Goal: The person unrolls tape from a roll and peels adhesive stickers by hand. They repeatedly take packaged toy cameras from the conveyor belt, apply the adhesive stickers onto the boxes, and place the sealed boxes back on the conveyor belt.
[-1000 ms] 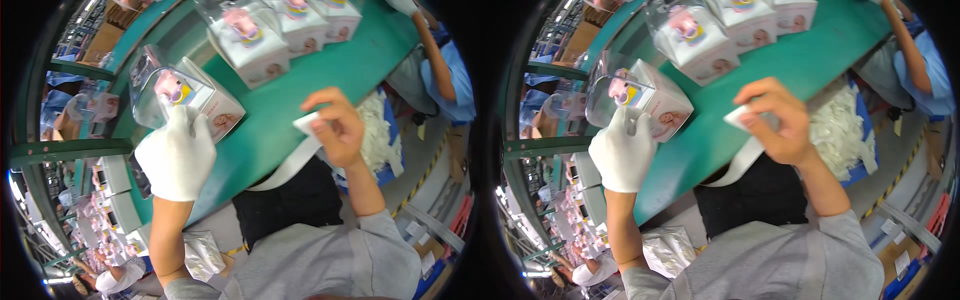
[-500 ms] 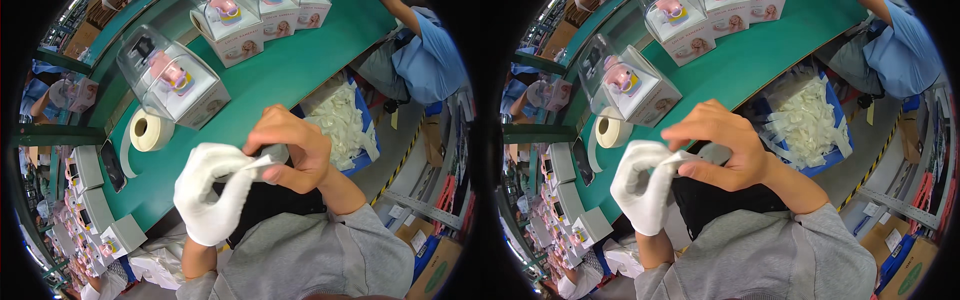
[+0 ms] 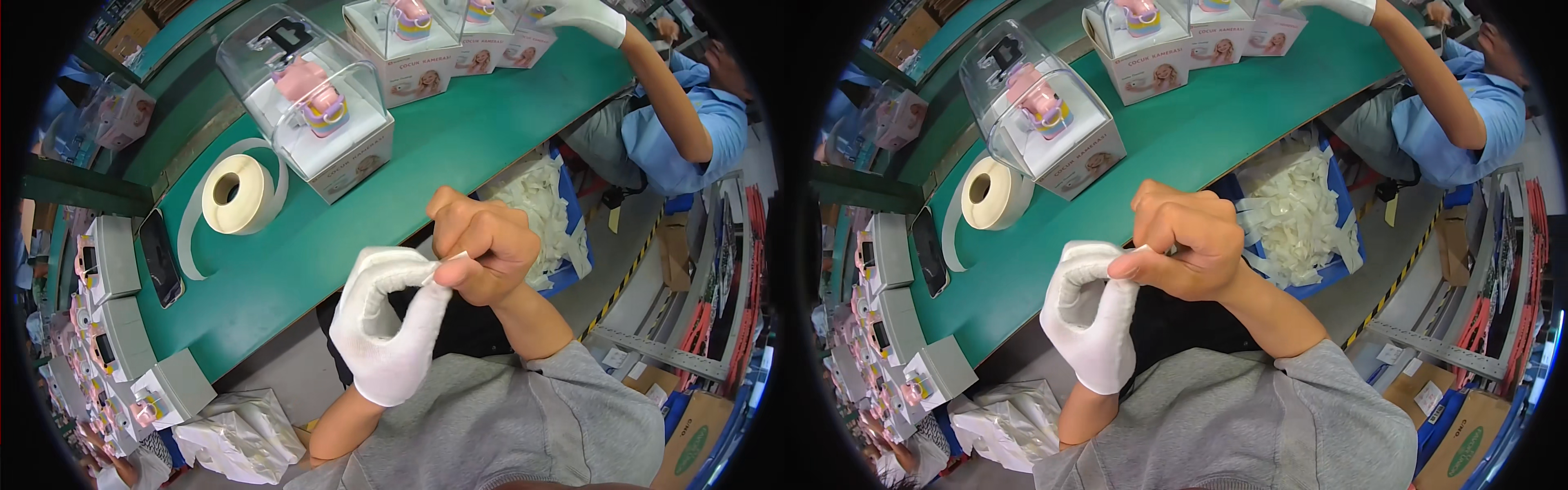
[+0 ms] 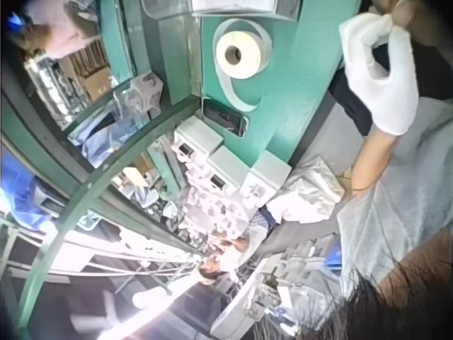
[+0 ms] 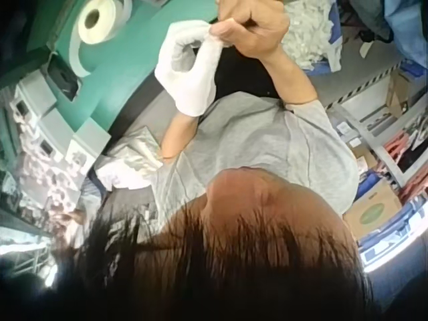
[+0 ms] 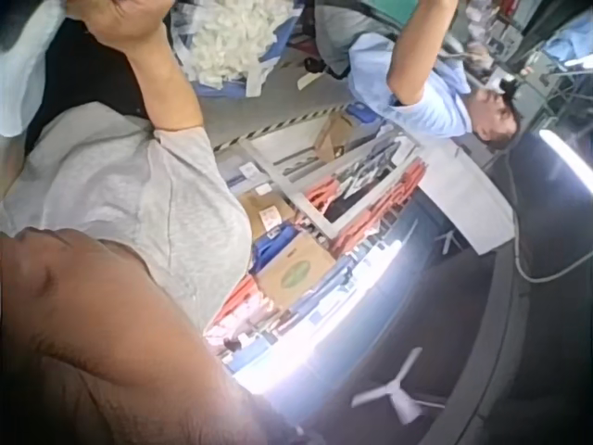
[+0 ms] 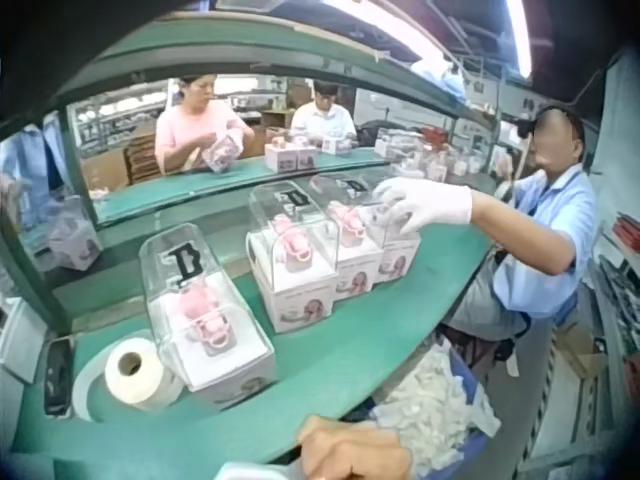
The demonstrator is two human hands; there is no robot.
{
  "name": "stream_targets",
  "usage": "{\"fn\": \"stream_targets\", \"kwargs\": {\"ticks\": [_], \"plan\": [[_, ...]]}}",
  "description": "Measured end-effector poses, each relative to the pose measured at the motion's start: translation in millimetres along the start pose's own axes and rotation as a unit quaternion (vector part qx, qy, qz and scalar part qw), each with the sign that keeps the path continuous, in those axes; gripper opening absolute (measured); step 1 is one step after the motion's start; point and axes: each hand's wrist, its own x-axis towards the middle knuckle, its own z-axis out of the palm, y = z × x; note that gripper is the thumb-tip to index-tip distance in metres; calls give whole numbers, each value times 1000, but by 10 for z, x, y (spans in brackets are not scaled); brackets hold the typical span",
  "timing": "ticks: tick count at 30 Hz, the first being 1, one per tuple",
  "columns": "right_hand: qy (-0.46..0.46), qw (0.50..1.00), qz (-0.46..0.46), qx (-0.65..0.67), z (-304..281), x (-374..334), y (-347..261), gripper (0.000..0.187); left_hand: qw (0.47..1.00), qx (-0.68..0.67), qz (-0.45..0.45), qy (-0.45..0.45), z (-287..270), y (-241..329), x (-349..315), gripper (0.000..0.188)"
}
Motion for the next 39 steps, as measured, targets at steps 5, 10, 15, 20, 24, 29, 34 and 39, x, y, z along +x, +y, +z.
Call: {"fn": "stream_targets", "kwargs": {"ticks": [5,10,15,20,24,29,34,39], "plan": [[-12,999,46,-3,151,77,-47,21,997,-43,-8,56,-60,-50,33,15],[-2,997,66,-28,127,33,21,11,996,-55,-8,71,-39,-128,79,12],[-26,998,49,-36,107,45,160,9,986,-106,-52,114,-13,-242,80,11],[24,993,106,-55,242,20,274,7,989,-41,-17,143,-97,-406,177,14],[-101,978,73,-170,-160,417,262,7,939,214,227,145,-478,-415,574,78],[-262,915,-20,-305,-349,842,408,9,857,399,327,-6,-778,-238,1234,126],[-265,902,-52,-336,-343,921,540,10,854,385,345,-60,-777,-434,1436,122],[-278,877,-56,-389,-368,900,570,11,833,419,360,-37,-755,-503,1510,115]]}}
